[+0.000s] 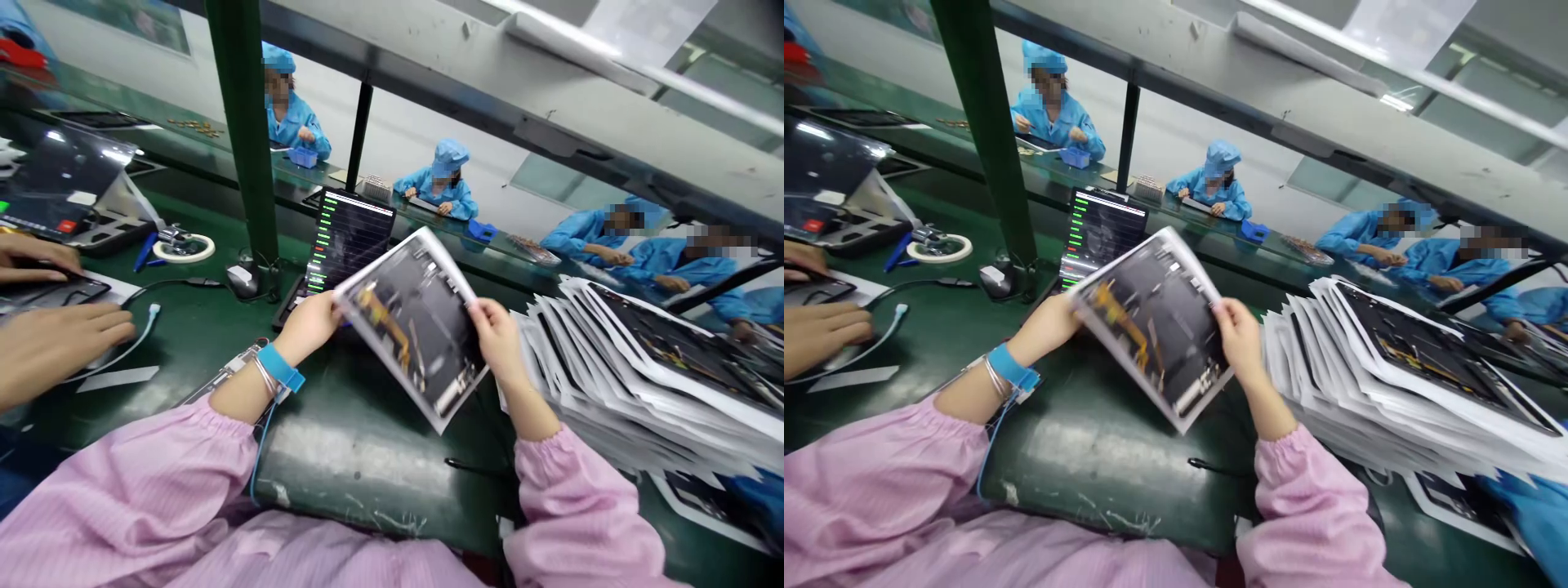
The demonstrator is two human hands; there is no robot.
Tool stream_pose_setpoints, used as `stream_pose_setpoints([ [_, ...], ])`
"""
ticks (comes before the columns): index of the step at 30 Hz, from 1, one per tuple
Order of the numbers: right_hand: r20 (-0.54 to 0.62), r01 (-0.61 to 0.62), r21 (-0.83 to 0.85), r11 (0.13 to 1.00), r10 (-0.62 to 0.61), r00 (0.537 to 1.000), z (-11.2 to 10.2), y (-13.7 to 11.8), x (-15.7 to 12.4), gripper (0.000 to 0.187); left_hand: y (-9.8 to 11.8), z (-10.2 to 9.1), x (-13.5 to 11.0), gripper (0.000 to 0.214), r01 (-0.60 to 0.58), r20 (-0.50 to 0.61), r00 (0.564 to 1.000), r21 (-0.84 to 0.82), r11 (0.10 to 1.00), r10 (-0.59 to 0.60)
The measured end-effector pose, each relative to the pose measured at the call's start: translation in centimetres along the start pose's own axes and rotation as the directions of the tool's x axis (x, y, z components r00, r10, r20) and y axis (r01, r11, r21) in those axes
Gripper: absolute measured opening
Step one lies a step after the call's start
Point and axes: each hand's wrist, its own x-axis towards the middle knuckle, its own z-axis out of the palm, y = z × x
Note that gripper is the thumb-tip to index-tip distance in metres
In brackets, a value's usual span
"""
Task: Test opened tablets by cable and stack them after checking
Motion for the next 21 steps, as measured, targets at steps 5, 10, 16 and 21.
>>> stream_pose_setpoints([
  [5, -0.266, -0.306, -0.135, 0.942, 0.263, 0.927, -0.6, 4.4, 8.2, 0.031, 0.1, 0.8, 0.2, 0.020, -0.009, -0.040, 0.999, 0.075, 0.997, 0.012],
  [10, -0.361, -0.388, -0.191, 0.902, 0.303, 0.882, -0.9, 4.9, 11.1, 0.034, 0.2, 1.7, 0.0, 0.019, -0.044, 0.022, 0.999, 0.124, 0.991, 0.042],
  [16, -0.246, -0.104, -0.297, 0.949, 0.029, 0.969, -0.9, -1.9, 6.4, 0.040, 0.7, 2.6, -0.6, 0.022, -0.112, 0.100, 0.991, 0.222, 0.969, 0.091],
  [21, -0.164, 0.396, -0.350, 0.849, -0.472, 0.866, -8.9, -10.3, -4.4, 0.035, 0.6, 3.9, -1.2, 0.029, -0.242, 0.088, 0.970, 0.222, 0.945, 0.228],
])
